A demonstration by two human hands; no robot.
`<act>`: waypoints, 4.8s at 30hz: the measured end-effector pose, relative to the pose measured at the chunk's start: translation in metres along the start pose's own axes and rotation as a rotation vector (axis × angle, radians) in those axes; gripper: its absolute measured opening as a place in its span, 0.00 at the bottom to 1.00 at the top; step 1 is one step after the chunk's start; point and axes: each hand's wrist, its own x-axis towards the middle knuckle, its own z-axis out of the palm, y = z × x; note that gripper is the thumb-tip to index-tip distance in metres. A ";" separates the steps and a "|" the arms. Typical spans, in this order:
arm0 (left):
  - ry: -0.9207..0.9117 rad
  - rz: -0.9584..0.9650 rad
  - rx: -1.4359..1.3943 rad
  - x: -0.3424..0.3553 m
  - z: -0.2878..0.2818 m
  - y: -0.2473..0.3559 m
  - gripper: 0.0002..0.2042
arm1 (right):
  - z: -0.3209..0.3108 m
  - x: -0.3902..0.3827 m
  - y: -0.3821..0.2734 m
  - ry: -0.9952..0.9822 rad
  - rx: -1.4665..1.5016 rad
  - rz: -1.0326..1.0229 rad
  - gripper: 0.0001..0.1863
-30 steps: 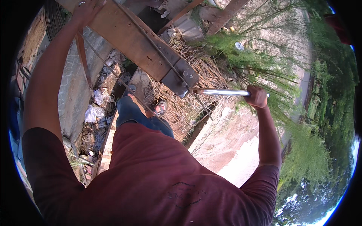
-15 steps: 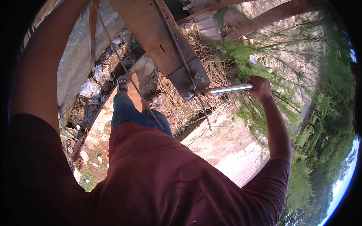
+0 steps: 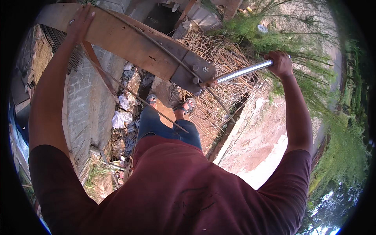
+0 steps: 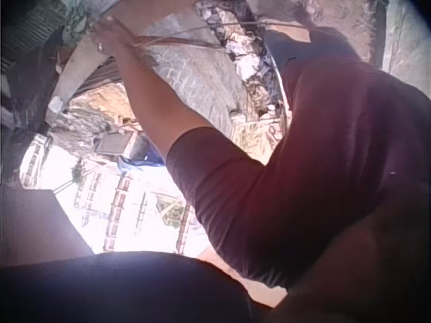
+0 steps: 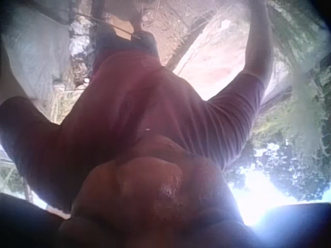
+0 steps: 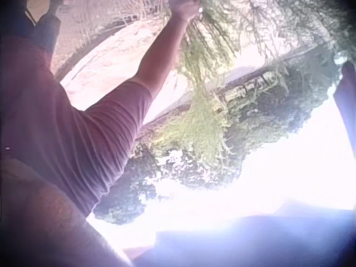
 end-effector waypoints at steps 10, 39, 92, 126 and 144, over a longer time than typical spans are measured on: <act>-0.058 -0.160 -0.113 0.006 -0.029 0.037 0.31 | 0.021 -0.220 -0.205 -0.005 0.144 0.974 0.13; -0.147 -0.174 -0.109 0.015 -0.049 0.051 0.31 | 0.004 -0.233 -0.202 0.070 0.189 0.959 0.05; -0.323 -0.148 -0.279 0.026 -0.059 0.041 0.36 | 0.014 -0.143 -0.419 0.341 1.257 0.564 0.12; -0.089 -0.178 -1.698 0.080 -0.198 0.020 0.22 | -0.168 -0.101 -0.194 0.958 1.021 0.732 0.08; -0.144 -0.432 -1.158 -0.022 -0.110 0.002 0.14 | -0.018 -0.064 -0.272 0.633 1.432 1.039 0.10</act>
